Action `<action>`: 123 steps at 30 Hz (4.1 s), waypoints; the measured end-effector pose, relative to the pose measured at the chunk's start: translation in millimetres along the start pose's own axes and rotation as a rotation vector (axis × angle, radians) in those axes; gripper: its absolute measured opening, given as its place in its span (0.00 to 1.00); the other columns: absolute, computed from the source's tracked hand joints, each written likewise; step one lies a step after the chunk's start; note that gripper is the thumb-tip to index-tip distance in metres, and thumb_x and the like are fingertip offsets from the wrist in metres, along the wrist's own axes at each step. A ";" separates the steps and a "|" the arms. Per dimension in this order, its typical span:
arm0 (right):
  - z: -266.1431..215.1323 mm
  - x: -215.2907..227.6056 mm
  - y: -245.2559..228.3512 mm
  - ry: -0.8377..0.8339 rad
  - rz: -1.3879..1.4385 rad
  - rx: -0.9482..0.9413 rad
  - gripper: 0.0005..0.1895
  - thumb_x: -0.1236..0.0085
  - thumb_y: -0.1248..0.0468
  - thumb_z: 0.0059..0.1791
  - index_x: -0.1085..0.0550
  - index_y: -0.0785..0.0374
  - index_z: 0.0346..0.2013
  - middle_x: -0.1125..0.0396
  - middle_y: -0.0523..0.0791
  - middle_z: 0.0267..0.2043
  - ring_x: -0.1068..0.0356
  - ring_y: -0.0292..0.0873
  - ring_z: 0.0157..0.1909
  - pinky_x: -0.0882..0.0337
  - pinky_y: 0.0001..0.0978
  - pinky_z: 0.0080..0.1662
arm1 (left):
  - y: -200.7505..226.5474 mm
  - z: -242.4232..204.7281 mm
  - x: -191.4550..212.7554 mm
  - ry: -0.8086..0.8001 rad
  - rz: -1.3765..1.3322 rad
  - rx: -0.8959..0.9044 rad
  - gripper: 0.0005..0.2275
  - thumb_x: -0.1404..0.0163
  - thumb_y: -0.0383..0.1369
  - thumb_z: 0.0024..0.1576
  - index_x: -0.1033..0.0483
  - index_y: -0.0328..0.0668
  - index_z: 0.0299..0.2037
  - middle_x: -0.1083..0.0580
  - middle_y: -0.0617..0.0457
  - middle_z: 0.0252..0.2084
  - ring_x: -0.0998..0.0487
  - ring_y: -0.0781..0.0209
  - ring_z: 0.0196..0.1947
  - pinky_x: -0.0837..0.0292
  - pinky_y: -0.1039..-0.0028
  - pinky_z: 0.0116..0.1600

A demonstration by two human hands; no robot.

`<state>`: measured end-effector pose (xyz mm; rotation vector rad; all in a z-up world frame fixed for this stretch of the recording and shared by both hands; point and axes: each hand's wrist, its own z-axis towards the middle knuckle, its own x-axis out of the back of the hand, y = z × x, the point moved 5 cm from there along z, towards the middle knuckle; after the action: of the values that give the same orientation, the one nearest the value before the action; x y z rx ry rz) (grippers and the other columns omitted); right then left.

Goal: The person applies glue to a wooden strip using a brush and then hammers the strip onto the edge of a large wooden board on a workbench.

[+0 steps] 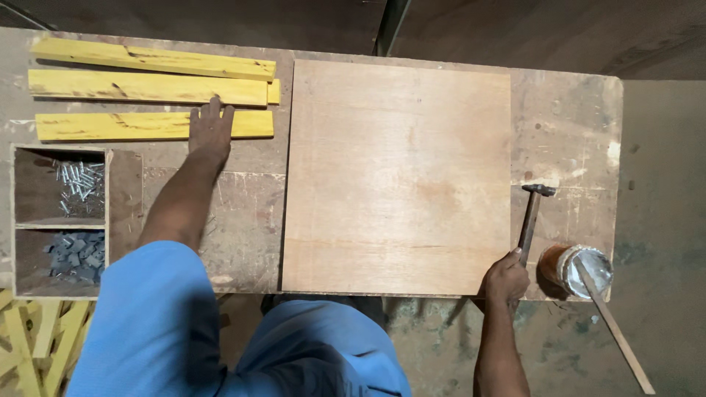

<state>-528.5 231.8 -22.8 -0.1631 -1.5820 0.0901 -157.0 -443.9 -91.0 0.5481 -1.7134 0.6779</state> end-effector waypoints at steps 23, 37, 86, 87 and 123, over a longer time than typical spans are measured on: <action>-6.6 6.9 4.6 0.073 0.123 0.028 0.39 0.61 0.44 0.64 0.24 0.76 0.27 0.34 0.63 0.25 0.35 0.67 0.26 0.36 0.58 0.34 | -13.0 -25.9 21.9 -0.252 0.147 -0.052 0.16 0.44 0.28 0.55 0.24 0.44 0.55 0.28 0.47 0.57 0.29 0.50 0.59 0.35 0.58 0.59; -7.5 15.3 7.6 0.100 0.261 0.032 0.32 0.58 0.49 0.62 0.23 0.76 0.33 0.33 0.63 0.26 0.34 0.67 0.27 0.36 0.58 0.35 | 21.9 -8.9 49.0 -0.132 0.054 -0.088 0.20 0.42 0.31 0.50 0.27 0.42 0.53 0.29 0.47 0.54 0.32 0.47 0.56 0.37 0.56 0.55; 0.2 11.6 5.5 0.070 0.142 0.084 0.33 0.57 0.47 0.62 0.23 0.72 0.27 0.33 0.64 0.26 0.35 0.70 0.28 0.37 0.61 0.34 | 113.2 -58.7 70.0 0.230 -0.885 0.232 0.06 0.53 0.28 0.71 0.25 0.33 0.44 0.24 0.39 0.40 0.22 0.41 0.43 0.28 0.57 0.51; -0.9 16.5 1.4 0.103 0.136 0.133 0.32 0.58 0.48 0.62 0.23 0.72 0.28 0.33 0.64 0.27 0.35 0.70 0.29 0.37 0.61 0.34 | 117.2 -91.7 71.8 0.283 -0.899 0.146 0.06 0.54 0.28 0.69 0.25 0.32 0.49 0.24 0.37 0.43 0.22 0.41 0.44 0.27 0.57 0.51; 4.2 9.4 21.2 -0.170 0.162 0.033 0.38 0.63 0.42 0.59 0.23 0.76 0.33 0.29 0.68 0.36 0.29 0.73 0.42 0.31 0.64 0.45 | 187.0 -357.3 70.7 0.164 -0.857 -0.010 0.22 0.39 0.22 0.45 0.21 0.41 0.53 0.26 0.43 0.42 0.24 0.43 0.45 0.28 0.60 0.50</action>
<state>-531.8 254.4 -17.0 -0.2635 -1.7334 0.2619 -48.8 -62.8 12.1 1.0912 -1.1623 0.0878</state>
